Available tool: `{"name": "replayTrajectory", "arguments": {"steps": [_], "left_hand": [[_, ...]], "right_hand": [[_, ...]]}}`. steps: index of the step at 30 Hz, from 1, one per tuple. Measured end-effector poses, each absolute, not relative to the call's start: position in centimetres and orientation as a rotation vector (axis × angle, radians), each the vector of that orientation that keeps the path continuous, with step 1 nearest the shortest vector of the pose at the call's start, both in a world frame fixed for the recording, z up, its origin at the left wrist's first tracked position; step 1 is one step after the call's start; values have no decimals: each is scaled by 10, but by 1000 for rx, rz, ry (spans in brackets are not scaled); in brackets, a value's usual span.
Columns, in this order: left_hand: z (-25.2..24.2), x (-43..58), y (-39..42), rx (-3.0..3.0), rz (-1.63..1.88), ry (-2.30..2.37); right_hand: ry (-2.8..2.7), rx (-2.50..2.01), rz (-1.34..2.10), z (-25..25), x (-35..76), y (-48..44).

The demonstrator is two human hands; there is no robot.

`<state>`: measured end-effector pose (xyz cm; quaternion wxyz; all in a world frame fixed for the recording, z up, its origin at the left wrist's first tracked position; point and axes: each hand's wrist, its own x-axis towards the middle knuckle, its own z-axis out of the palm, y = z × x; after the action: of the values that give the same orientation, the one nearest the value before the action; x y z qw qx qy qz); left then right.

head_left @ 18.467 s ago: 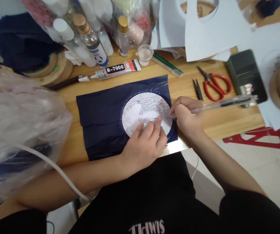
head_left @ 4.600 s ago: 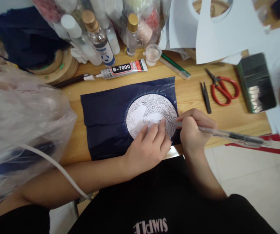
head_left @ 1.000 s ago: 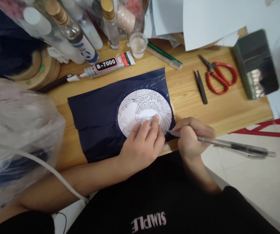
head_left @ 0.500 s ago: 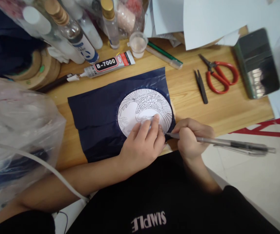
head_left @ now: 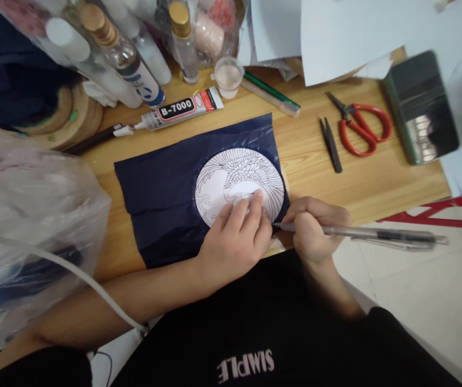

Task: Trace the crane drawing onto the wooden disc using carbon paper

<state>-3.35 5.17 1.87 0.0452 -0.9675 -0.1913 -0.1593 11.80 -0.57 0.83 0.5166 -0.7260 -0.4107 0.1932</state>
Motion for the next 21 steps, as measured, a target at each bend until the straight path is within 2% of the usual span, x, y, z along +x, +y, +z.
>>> {"name": "replayTrajectory", "arguments": {"steps": [5,10,15,21], "left_hand": [[19,-32,52,-2967,-494,-592],[19,-32,51,-2964,-510,-610],[19,-32,50,-2975,-500,-626],[17,-33,50,-2962,-546,-607]], "right_hand": [[-662,-1632,435,7,115,1],[-470,-1392,554,10,114,9],[-602,-1409,651,11,120,6],[-1040,-1458,700,13,129,-13]]}}
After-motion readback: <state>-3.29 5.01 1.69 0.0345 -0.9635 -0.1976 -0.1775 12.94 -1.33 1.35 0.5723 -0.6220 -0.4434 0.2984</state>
